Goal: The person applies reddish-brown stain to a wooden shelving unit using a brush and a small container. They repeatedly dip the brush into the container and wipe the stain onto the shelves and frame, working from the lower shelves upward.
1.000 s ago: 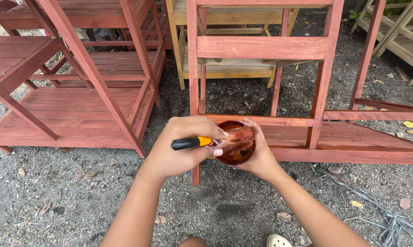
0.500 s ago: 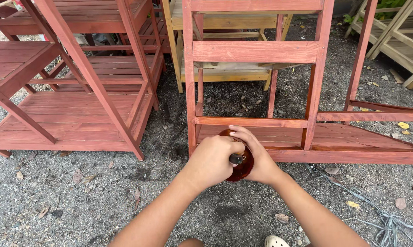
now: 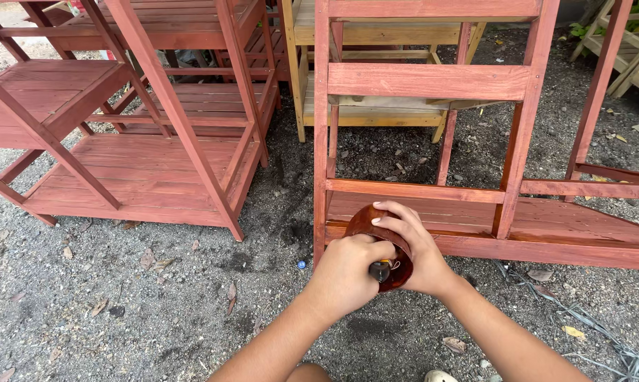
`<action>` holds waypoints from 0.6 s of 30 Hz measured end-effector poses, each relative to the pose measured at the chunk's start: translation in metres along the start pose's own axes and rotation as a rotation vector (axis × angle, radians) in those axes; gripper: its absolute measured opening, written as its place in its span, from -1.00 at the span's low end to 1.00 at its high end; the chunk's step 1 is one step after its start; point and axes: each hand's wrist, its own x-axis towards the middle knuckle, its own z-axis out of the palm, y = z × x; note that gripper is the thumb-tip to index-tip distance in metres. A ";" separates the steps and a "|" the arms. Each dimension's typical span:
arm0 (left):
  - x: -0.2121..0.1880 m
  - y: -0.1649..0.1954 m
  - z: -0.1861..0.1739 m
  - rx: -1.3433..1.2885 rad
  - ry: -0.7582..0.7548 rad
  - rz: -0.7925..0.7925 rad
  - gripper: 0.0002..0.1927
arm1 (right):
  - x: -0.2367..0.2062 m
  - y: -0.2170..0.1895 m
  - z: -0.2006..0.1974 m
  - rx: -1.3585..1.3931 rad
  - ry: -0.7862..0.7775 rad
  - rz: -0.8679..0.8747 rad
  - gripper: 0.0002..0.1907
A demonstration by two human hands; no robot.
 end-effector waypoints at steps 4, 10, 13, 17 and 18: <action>-0.011 -0.002 0.001 -0.052 0.058 0.003 -0.72 | -0.002 -0.003 0.003 -0.012 -0.019 0.021 -0.07; -0.006 -0.021 0.007 -0.174 0.101 -0.080 -0.75 | -0.003 0.009 0.014 -0.079 -0.043 0.204 0.02; 0.009 -0.033 0.007 -0.282 0.126 -0.133 -0.72 | 0.002 0.022 0.016 -0.055 -0.066 0.359 0.12; 0.020 -0.043 0.008 -0.405 0.224 -0.366 -0.75 | 0.000 0.031 0.012 -0.134 -0.126 0.551 0.13; 0.020 -0.047 0.007 -0.457 0.262 -0.462 -0.76 | -0.001 0.032 0.011 -0.218 -0.158 0.571 0.13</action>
